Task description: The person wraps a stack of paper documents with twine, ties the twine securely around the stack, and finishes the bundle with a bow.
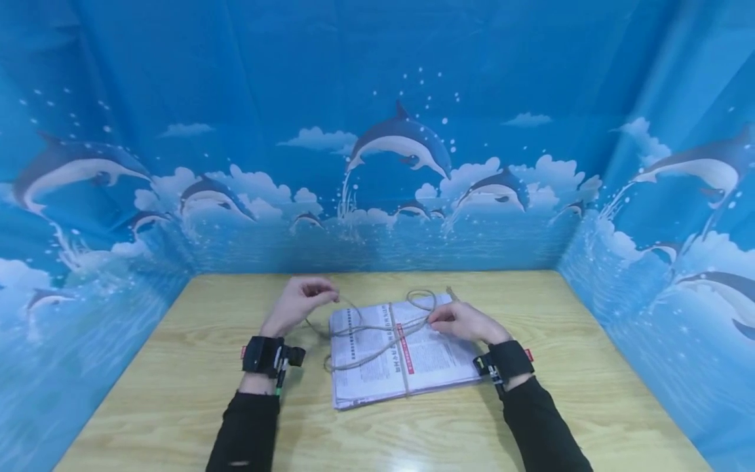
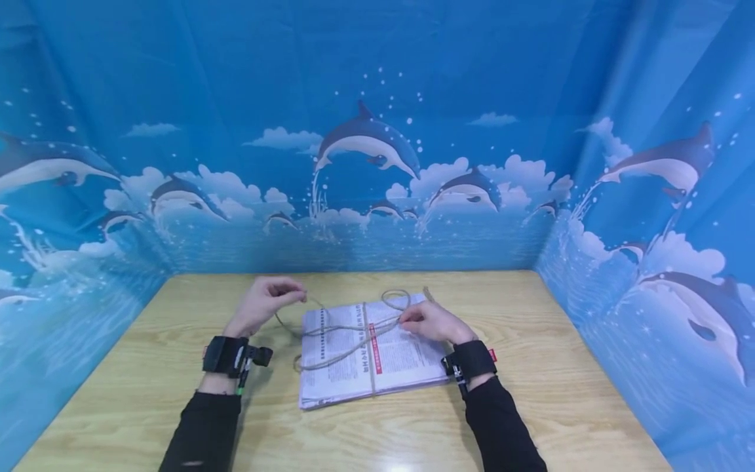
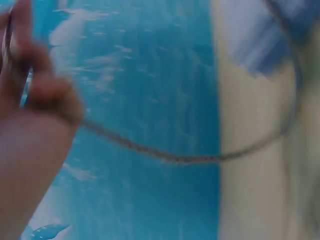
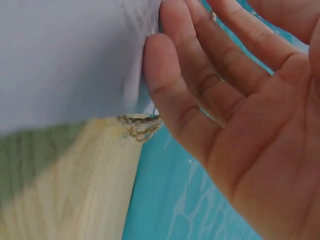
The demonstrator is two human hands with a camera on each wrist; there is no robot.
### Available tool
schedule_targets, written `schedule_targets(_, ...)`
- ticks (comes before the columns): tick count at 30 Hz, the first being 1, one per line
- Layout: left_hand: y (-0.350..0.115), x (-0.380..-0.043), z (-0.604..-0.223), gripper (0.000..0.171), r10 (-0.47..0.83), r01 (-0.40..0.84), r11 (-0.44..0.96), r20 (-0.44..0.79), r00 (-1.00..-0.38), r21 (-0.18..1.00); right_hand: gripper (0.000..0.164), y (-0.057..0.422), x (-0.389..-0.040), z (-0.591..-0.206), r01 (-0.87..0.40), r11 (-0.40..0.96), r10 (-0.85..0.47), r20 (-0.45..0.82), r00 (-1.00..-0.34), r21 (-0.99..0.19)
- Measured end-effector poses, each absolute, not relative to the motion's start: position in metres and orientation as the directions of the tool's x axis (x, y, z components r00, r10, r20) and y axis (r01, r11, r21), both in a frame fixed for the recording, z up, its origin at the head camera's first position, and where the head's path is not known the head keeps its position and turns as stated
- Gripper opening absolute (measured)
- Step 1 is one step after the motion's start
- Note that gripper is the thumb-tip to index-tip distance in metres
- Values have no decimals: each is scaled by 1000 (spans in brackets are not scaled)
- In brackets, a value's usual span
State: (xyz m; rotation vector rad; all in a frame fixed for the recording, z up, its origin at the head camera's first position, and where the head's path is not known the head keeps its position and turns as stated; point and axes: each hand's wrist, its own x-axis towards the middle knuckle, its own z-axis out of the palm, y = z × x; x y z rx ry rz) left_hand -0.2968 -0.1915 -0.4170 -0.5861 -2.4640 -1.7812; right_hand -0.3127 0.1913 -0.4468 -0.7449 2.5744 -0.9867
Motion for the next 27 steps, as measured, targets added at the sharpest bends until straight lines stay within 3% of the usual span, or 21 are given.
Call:
schedule_targets(4,-191,-297,-433,16,469,255,463,9,-883,849,22,190,-313,-447,-360,627,-571,-93,-816,-691)
schedule_targets(9,-186,-296,-443,7,473,229,664,-163,-866,712,24,189,-313,-448,-342,620,-568,-103,-817,-706)
schedule_targets(13,-179,-298,-441,2,430,264,701,-97,-898,663,23,188,-313,-449,-341,620,-564,-99,-820,-707)
schedule_targets(20,-161,-299,-437,9,359,322,737,60,-931,595,22,184,-312,-449,-430,600,-626,-61,-777,-675)
schedule_targets(27,-139,-290,-440,6,394,282,746,-58,-917,604,20,179,-308,-450,-434,607,-626,-65,-777,-665)
